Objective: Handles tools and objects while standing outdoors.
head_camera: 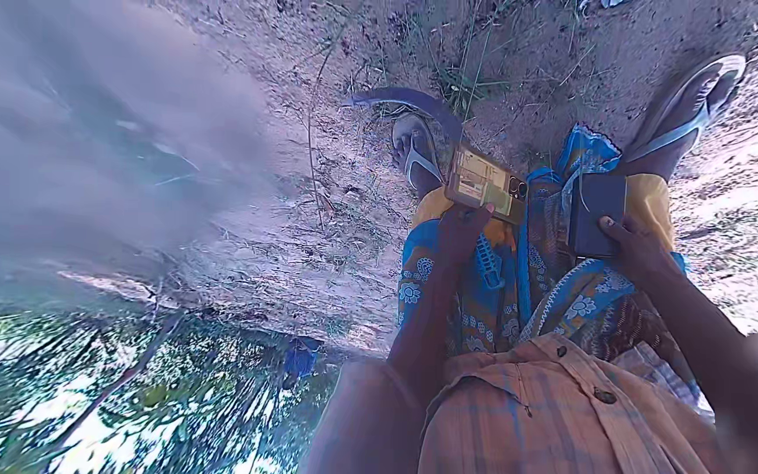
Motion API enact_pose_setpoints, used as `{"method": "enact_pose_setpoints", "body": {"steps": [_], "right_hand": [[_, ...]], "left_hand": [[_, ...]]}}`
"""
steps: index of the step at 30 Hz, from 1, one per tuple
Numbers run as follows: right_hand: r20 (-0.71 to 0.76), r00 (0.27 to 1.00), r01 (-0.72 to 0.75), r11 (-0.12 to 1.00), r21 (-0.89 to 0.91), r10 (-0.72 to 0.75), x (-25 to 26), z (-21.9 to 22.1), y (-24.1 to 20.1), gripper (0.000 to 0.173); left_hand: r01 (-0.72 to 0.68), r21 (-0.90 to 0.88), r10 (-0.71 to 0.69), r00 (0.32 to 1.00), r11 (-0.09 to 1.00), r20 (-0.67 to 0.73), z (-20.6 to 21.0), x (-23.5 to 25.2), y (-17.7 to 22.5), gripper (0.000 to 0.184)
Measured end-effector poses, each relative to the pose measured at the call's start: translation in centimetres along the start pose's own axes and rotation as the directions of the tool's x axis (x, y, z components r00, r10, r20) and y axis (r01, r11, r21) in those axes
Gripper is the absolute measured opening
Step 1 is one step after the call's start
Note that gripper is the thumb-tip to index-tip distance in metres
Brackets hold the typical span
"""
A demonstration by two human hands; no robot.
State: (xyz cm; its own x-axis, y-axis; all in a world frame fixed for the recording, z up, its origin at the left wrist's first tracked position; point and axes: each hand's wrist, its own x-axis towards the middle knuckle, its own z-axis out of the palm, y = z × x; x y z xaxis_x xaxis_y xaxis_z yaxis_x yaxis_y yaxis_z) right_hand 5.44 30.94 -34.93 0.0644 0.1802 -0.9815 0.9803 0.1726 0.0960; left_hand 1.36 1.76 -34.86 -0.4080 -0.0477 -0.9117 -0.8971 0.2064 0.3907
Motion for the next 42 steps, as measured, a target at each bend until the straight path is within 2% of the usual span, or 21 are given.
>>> {"method": "enact_pose_setpoints", "body": {"steps": [4,7,10,12,14,16,19,21,23,24,26,29,31,32,33,35,37,40,41,42], "right_hand": [[-0.095,0.992,0.106,0.949,0.298,-0.081,-1.4,-2.0,-0.7,0.026],[-0.080,0.985,0.173,0.915,0.365,-0.155,-2.6,-3.3,-1.7,0.028],[-0.036,0.964,0.257,0.884,0.392,-0.264,-4.0,-4.0,-2.9,0.036],[0.002,0.940,0.311,0.862,0.401,-0.340,-5.3,-3.9,-4.2,0.039],[0.039,0.919,0.342,0.841,0.420,-0.393,-7.5,-3.2,-5.9,0.037],[0.106,0.899,0.347,0.837,0.422,-0.426,-10.1,-2.1,-7.5,0.035],[0.226,0.852,0.369,0.849,0.379,-0.472,-14.4,-0.6,-9.0,0.036],[0.282,0.819,0.389,0.845,0.368,-0.500,-17.2,0.4,-9.6,0.034],[0.281,0.811,0.415,0.842,0.344,-0.514,-20.1,1.1,-10.4,0.026],[0.272,0.803,0.443,0.836,0.323,-0.530,-21.5,1.5,-10.8,0.025],[0.261,0.763,0.528,0.803,0.276,-0.592,-24.0,2.0,-11.3,0.026],[0.197,0.687,0.689,0.713,0.129,-0.699,-27.6,3.0,-11.6,0.031],[0.091,0.618,0.786,0.617,-0.045,-0.781,-30.0,4.3,-11.4,0.041],[0.042,0.560,0.824,0.550,-0.135,-0.828,-31.2,5.0,-11.2,0.046],[0.015,0.500,0.846,0.484,-0.222,-0.866,-32.4,5.8,-10.9,0.049],[0.027,0.398,0.867,0.367,-0.338,-0.917,-34.3,7.5,-10.3,0.053],[0.127,0.352,0.878,0.280,-0.389,-0.927,-36.0,8.3,-9.9,0.056],[0.391,0.282,0.927,0.142,-0.348,-0.876,-37.6,7.9,-9.9,0.063],[0.489,0.276,0.933,0.109,-0.343,-0.827,-37.9,7.3,-9.9,0.066],[0.590,0.303,0.931,0.100,-0.351,-0.748,-38.0,6.4,-10.0,0.068]], "left_hand": [[-0.164,0.036,0.166,0.985,0.986,-0.052,2.5,5.2,-0.3,0.030],[-0.162,0.030,0.164,0.980,0.986,-0.114,3.4,5.4,0.3,0.031],[-0.145,-0.006,0.144,0.984,0.989,-0.103,3.3,2.4,2.4,0.010],[-0.071,-0.088,0.074,0.996,0.994,0.040,2.4,-0.8,4.9,0.013],[-0.093,-0.186,0.121,0.982,0.978,0.146,1.9,-3.9,5.8,0.010],[-0.078,-0.350,0.152,0.970,0.934,0.191,1.7,-6.3,6.5,0.017],[0.010,-0.429,0.054,0.989,0.903,0.137,1.0,-9.4,8.2,0.022],[0.017,-0.461,0.058,0.987,0.887,0.149,-0.5,-11.2,8.5,0.037],[-0.037,-0.491,0.141,0.974,0.871,0.176,-1.9,-12.9,9.4,0.058],[-0.054,-0.522,0.178,0.965,0.851,0.190,-2.4,-13.8,9.8,0.060],[-0.038,-0.617,0.200,0.960,0.786,0.196,-3.1,-16.0,10.7,0.044],[-0.040,-0.686,0.266,0.937,0.726,0.226,-3.9,-19.4,12.3,0.033],[-0.075,-0.699,0.338,0.908,0.711,0.246,-4.9,-21.1,12.8,0.056],[-0.090,-0.712,0.348,0.910,0.697,0.226,-5.1,-21.9,13.1,0.065],[-0.097,-0.741,0.338,0.923,0.664,0.182,-5.3,-22.6,13.5,0.066],[-0.098,-0.814,0.307,0.946,0.573,0.102,-6.2,-23.9,13.9,0.054],[-0.108,-0.832,0.325,0.941,0.545,0.091,-8.1,-25.3,13.6,0.051],[-0.204,-0.751,0.330,0.944,0.628,0.019,-11.6,-27.2,13.5,0.060],[-0.240,-0.731,0.335,0.942,0.638,-0.017,-12.7,-27.8,13.5,0.061],[-0.276,-0.718,0.341,0.938,0.638,-0.058,-13.6,-28.4,13.5,0.061]]}}
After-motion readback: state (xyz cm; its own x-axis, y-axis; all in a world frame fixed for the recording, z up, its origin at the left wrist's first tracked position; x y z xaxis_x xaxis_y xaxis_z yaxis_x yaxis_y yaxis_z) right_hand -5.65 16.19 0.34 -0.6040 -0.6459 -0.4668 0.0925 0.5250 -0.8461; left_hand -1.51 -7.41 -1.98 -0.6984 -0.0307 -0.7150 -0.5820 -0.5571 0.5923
